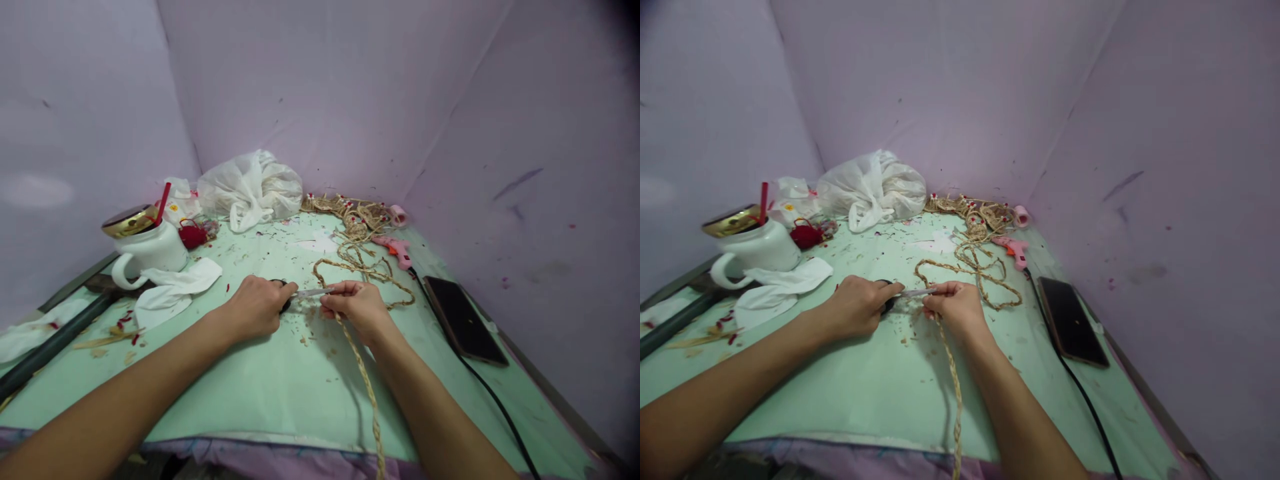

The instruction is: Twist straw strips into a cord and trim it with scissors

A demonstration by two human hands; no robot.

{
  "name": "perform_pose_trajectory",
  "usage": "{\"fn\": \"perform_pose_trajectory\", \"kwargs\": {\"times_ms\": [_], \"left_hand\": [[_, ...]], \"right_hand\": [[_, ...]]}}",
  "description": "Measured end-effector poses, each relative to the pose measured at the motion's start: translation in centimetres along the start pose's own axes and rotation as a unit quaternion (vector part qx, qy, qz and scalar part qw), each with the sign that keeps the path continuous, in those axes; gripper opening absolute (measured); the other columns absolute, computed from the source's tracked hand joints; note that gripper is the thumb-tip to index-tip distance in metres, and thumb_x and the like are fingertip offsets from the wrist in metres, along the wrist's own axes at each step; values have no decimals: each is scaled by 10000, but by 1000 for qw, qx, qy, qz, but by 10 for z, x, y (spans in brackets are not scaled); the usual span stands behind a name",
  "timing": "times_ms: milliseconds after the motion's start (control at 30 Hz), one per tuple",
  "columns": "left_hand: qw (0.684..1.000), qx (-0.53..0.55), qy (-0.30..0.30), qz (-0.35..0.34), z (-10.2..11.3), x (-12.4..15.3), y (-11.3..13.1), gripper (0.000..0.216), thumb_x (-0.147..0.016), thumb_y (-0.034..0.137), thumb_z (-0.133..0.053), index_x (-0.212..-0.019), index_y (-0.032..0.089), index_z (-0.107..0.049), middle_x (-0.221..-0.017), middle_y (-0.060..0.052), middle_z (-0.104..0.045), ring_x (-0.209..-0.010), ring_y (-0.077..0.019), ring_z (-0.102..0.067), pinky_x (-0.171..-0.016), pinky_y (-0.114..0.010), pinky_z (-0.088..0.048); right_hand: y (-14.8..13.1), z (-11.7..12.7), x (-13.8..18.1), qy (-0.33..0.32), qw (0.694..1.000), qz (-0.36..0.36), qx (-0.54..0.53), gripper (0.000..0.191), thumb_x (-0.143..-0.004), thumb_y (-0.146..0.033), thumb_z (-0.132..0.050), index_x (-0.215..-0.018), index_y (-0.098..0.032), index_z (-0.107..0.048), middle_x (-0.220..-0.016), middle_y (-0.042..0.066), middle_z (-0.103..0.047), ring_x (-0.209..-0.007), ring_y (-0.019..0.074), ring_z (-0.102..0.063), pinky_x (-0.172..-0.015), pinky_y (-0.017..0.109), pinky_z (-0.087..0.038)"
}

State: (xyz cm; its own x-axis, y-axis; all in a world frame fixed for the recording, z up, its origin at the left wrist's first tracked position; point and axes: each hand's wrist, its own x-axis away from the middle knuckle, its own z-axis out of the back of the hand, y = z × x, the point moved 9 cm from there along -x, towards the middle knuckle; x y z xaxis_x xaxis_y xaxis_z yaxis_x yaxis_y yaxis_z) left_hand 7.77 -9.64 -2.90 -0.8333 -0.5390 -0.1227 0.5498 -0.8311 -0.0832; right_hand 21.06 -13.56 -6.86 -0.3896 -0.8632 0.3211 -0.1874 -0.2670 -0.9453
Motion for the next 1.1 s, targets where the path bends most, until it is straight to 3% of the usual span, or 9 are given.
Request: {"fn": "perform_pose_trajectory", "kwargs": {"times_ms": [100, 200, 400, 467, 600, 700, 900, 1000, 1100], "left_hand": [[992, 118, 38, 16, 10, 2, -6, 349, -641, 121, -420, -926, 247, -578, -689, 15, -624, -603, -138, -548, -520, -228, -332], [949, 284, 114, 75, 20, 4, -20, 290, -659, 176, -470, -922, 213, -587, -702, 15, -618, -615, -111, -533, -582, -213, -384], [731, 628, 152, 218, 4, 1, -28, 433, -573, 310, -658, -946, 129, -532, -650, -4, -591, -571, -114, -543, -537, -220, -430], [686, 669, 149, 245, 1, -1, -27, 470, -515, 285, -695, -925, 123, -532, -606, 12, -574, -520, -102, -528, -502, -212, -419], [637, 700, 187, 264, 5, 0, -34, 472, -471, 231, -704, -895, 122, -526, -548, 36, -547, -472, -86, -503, -467, -200, -402], [604, 711, 209, 295, 0, 3, -41, 443, -465, 189, -685, -870, 128, -515, -507, 50, -529, -440, -81, -489, -434, -186, -373], [564, 740, 105, 350, -29, -1, -22, 356, -481, 85, -581, -827, 138, -516, -412, 69, -476, -350, -69, -424, -364, -171, -294], [587, 721, 97, 355, -35, -4, -21, 337, -498, 84, -571, -825, 145, -517, -405, 75, -454, -357, -69, -425, -363, -165, -279], [644, 681, 87, 338, -37, -8, -29, 309, -538, 136, -587, -837, 147, -509, -435, 62, -476, -388, -83, -453, -382, -176, -301]], "right_hand": [[1, 0, -1, -5, 1000, -3, -4, 184, -476, -52, -668, -566, -143, -536, -430, -10, -584, -381, 117, -548, -429, 228, -457], [1, -3, 0, -13, 1000, -2, -5, 204, -462, -55, -665, -563, -151, -516, -411, -15, -573, -363, 114, -530, -408, 226, -437], [7, -22, 7, -72, 997, 4, 32, 195, -459, -85, -662, -555, -151, -506, -371, -21, -547, -311, 81, -452, -336, 189, -317], [11, -28, 8, -98, 995, -5, 25, 200, -456, -106, -676, -573, -149, -520, -368, -29, -535, -310, 82, -441, -341, 196, -313], [16, -36, 13, -146, 989, -31, 15, 176, -488, -202, -704, -598, -126, -590, -436, -15, -550, -378, 89, -475, -397, 217, -379], [3, -38, 18, -144, 988, 42, 42, 146, -547, -253, -693, -586, -127, -631, -436, -22, -524, -369, 64, -424, -384, 202, -350], [-26, -46, 39, -166, 945, 270, 83, 80, -643, -229, -645, -661, -167, -692, -519, -15, -525, -372, 57, -411, -362, 200, -320], [-23, -45, 34, -164, 943, 273, 99, 87, -649, -238, -645, -673, -172, -696, -501, -15, -519, -397, 65, -410, -382, 201, -315], [-11, -40, 19, -152, 962, 198, 114, 136, -667, -290, -629, -669, -170, -691, -466, -18, -506, -408, 68, -381, -398, 202, -286]]}}
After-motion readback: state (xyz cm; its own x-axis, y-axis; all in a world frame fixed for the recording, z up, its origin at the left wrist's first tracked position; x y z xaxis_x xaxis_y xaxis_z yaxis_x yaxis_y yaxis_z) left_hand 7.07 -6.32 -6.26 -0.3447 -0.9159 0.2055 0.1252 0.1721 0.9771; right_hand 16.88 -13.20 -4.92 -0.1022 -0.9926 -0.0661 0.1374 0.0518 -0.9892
